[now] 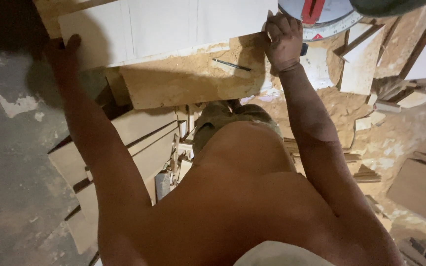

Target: The person is picking up white wooden boards, aligning them on a miter saw, and cutting them to size in a workshop.

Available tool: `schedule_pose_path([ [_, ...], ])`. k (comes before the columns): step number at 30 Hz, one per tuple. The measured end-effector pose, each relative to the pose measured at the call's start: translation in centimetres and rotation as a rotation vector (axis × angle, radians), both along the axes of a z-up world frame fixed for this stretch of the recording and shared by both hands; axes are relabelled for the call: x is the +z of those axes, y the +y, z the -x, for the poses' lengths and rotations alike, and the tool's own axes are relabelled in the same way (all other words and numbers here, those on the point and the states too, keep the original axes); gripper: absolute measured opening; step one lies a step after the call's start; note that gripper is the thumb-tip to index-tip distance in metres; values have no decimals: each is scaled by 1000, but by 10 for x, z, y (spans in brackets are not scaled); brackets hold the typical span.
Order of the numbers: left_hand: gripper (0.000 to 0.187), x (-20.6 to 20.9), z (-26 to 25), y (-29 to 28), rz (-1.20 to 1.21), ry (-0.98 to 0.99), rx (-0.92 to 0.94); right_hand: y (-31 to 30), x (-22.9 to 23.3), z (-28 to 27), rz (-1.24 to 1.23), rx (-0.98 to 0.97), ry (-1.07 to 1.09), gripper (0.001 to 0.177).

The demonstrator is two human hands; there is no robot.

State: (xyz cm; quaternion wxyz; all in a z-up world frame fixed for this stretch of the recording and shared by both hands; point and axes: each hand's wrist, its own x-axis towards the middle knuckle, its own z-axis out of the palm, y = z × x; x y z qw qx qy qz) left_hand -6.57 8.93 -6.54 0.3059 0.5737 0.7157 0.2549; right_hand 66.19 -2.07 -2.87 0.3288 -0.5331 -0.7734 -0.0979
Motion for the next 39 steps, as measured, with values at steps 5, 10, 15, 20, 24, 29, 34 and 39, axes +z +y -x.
schedule_pose_path([
  [5,22,21,-27,-4,2,-88,120,-1,-11,-4,-45,-8,-14,18],
  [10,27,-13,8,7,7,49,52,0,-4,-3,15,-30,-56,23],
  [15,27,-9,7,9,-3,74,-34,0,-5,-2,6,-45,-47,19],
  [20,39,-2,3,10,-14,251,26,-1,-8,-2,19,-50,-46,10],
  [24,38,11,-5,4,61,127,-10,-27,-21,6,39,-49,96,34],
  [29,34,32,-25,12,-44,190,-97,-83,-41,44,195,-120,-473,27],
  [34,47,61,-38,13,250,384,22,-103,-80,64,505,57,-183,22],
  [39,87,21,4,43,353,863,-336,-100,-107,69,652,28,-268,45],
])
